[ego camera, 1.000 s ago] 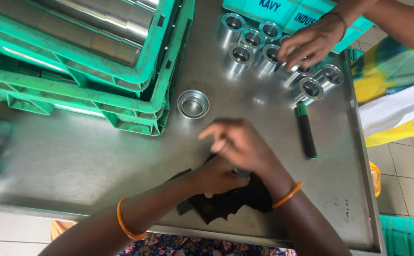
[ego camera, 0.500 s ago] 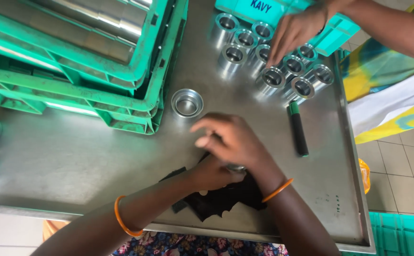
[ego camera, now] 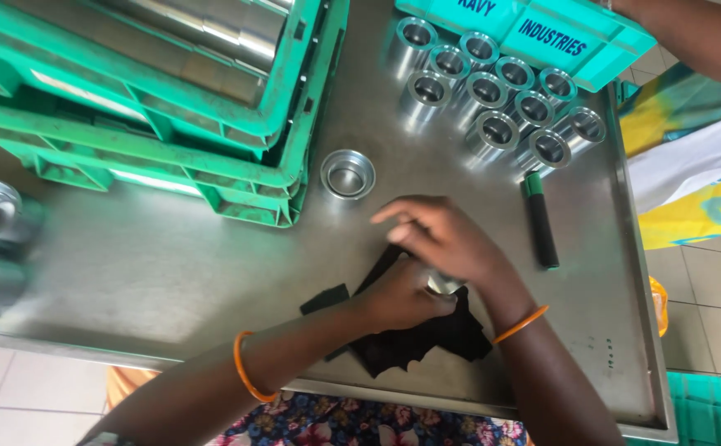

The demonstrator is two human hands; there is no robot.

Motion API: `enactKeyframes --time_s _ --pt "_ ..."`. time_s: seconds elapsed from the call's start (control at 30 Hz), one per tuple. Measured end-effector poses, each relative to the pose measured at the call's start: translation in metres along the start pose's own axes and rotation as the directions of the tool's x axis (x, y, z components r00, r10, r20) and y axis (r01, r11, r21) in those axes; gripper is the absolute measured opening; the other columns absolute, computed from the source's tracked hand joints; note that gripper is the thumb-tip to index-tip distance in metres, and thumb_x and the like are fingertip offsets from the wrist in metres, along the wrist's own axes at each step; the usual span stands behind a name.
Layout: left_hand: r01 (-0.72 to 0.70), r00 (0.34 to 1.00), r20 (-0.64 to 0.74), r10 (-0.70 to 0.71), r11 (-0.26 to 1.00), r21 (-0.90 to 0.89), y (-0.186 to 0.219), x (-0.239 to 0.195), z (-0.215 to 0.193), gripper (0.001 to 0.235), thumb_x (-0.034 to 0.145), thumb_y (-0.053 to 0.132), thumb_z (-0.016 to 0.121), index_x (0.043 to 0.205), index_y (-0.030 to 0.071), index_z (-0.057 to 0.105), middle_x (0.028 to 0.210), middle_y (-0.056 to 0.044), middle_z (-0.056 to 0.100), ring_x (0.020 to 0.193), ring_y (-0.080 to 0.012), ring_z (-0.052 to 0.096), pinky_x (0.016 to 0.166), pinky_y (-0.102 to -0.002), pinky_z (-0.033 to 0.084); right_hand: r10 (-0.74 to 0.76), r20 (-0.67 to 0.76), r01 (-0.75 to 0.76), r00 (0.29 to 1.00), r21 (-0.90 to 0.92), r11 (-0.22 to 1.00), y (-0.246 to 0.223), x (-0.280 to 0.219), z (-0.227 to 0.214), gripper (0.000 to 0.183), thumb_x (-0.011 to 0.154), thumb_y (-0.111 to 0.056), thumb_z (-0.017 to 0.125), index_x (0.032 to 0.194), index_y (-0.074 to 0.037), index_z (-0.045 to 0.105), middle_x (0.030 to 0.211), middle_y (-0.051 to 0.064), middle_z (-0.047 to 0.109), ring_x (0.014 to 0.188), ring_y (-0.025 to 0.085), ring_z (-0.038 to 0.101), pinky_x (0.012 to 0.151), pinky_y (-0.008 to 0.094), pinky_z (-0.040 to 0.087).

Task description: Inspecting and wiping metal rings at a metal fabrication workbench.

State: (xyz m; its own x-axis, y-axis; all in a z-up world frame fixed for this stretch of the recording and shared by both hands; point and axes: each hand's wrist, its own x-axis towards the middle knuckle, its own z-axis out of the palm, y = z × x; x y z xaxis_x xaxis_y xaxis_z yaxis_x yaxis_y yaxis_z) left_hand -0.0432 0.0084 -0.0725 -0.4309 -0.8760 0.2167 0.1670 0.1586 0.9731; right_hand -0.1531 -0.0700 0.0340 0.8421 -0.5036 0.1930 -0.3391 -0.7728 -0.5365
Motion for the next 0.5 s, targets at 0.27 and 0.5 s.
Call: enactKeyframes --time_s 0.27,0.5 --pt "0.056 0.998 -0.007 -0.056 0.998 0.036 -0.016 0.003 0.003 0.036 0.087 0.017 0.073 0.119 0.002 0.064 0.109 -0.006 0.069 0.103 -0.0165 0.068 0.088 -0.035 0.055 -0.146 -0.092 0.136 0.985 -0.103 0.985 -0.04 0.002 -0.007 0.051 0.103 -0.056 0.054 0.121 -0.012 0.072 0.1 0.006 0.07 0.094 0.018 0.066 0.08 0.033 0.05" --pt "0.146 0.989 -0.071 -0.13 0.934 0.327 0.035 0.005 0.001 0.038 0.083 0.015 0.075 0.114 -0.004 0.062 0.087 -0.012 0.071 0.083 -0.0206 0.074 0.078 -0.035 0.057 0.241 0.074 -0.252 0.968 0.308 0.917 0.054 -0.029 0.013 0.056 0.097 -0.057 0.048 0.118 -0.013 0.076 0.078 0.005 0.061 0.074 0.011 0.059 0.07 0.029 0.048"
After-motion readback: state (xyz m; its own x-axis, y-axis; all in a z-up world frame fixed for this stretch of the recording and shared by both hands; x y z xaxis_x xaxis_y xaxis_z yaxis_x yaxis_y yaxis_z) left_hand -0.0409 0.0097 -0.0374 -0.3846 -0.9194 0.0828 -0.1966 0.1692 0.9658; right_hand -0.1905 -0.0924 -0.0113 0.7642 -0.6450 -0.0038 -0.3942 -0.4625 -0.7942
